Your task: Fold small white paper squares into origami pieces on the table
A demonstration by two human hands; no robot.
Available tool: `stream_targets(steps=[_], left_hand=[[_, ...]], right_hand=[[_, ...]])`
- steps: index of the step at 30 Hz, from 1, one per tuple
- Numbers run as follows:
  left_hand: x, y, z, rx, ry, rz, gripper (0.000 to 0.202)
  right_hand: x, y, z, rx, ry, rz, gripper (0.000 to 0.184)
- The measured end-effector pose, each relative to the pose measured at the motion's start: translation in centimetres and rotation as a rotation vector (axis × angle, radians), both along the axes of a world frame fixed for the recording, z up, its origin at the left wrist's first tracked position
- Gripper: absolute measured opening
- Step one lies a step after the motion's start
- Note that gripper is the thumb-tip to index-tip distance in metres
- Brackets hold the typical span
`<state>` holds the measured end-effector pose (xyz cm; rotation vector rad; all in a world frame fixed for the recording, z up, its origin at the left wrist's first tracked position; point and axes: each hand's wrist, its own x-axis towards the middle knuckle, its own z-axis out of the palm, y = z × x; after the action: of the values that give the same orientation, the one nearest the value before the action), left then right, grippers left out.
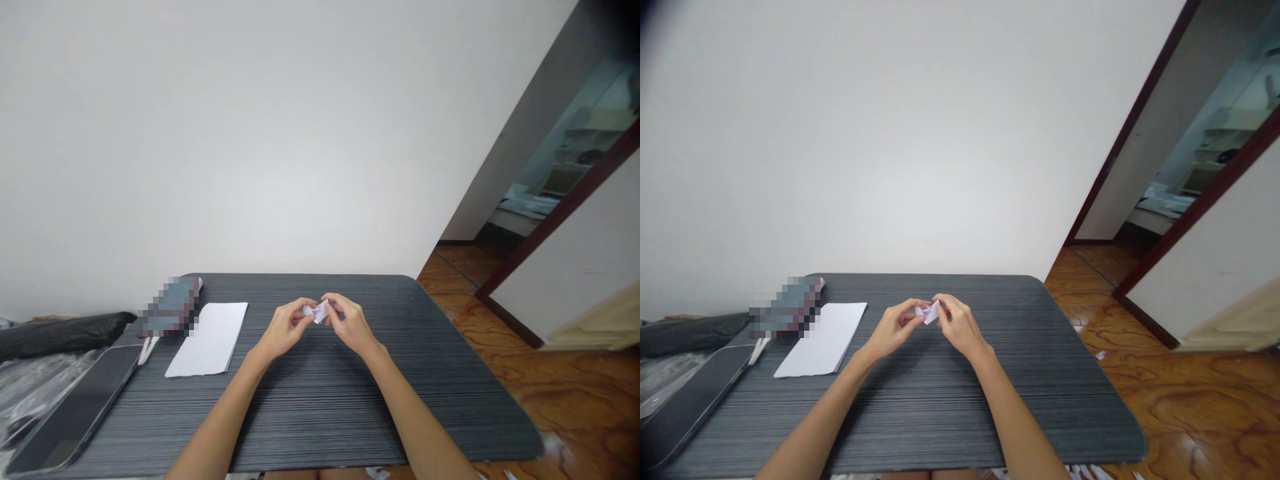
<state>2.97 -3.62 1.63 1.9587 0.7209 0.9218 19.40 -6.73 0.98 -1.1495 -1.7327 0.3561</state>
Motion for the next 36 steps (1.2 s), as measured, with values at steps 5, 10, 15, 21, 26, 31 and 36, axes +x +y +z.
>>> stream_targets(steps=[5, 10, 15, 21, 26, 31, 36], left_hand=[[-0.3, 0.4, 0.1, -0.038, -0.016, 0.005, 0.02], [-0.7, 0.6, 0.0, 0.039, 0.019, -0.006, 0.017], [-0.7, 0.6, 0.1, 0.174, 0.075, 0.03, 0.014], [-0.9, 0.8, -0.1, 0.223, 0.104, 0.018, 0.016], [-1.1, 0.8, 0.2, 0.186, 0.145, -0.047, 0.028], [-1.2, 0.7, 0.4, 0.185, 0.209, -0.078, 0.024], [-1.1, 0.9, 0.3, 0.22, 0.187, -0.071, 0.021]], right_hand=[[0.6, -0.2, 0.5, -0.002, -0.004, 0.049, 0.016], [0.8, -0.3, 0.9, 0.031, -0.016, 0.051, 0.015], [0.9, -0.7, 1.7, 0.087, -0.154, 0.123, 0.023], [1.2, -1.3, 2.1, -0.016, -0.29, 0.17, 0.016], [1.4, -1.3, 2.0, -0.054, -0.362, 0.182, 0.011], [1.3, -1.4, 2.1, -0.07, -0.365, 0.198, 0.011], [1.3, -1.5, 2.3, -0.067, -0.338, 0.213, 0.018]])
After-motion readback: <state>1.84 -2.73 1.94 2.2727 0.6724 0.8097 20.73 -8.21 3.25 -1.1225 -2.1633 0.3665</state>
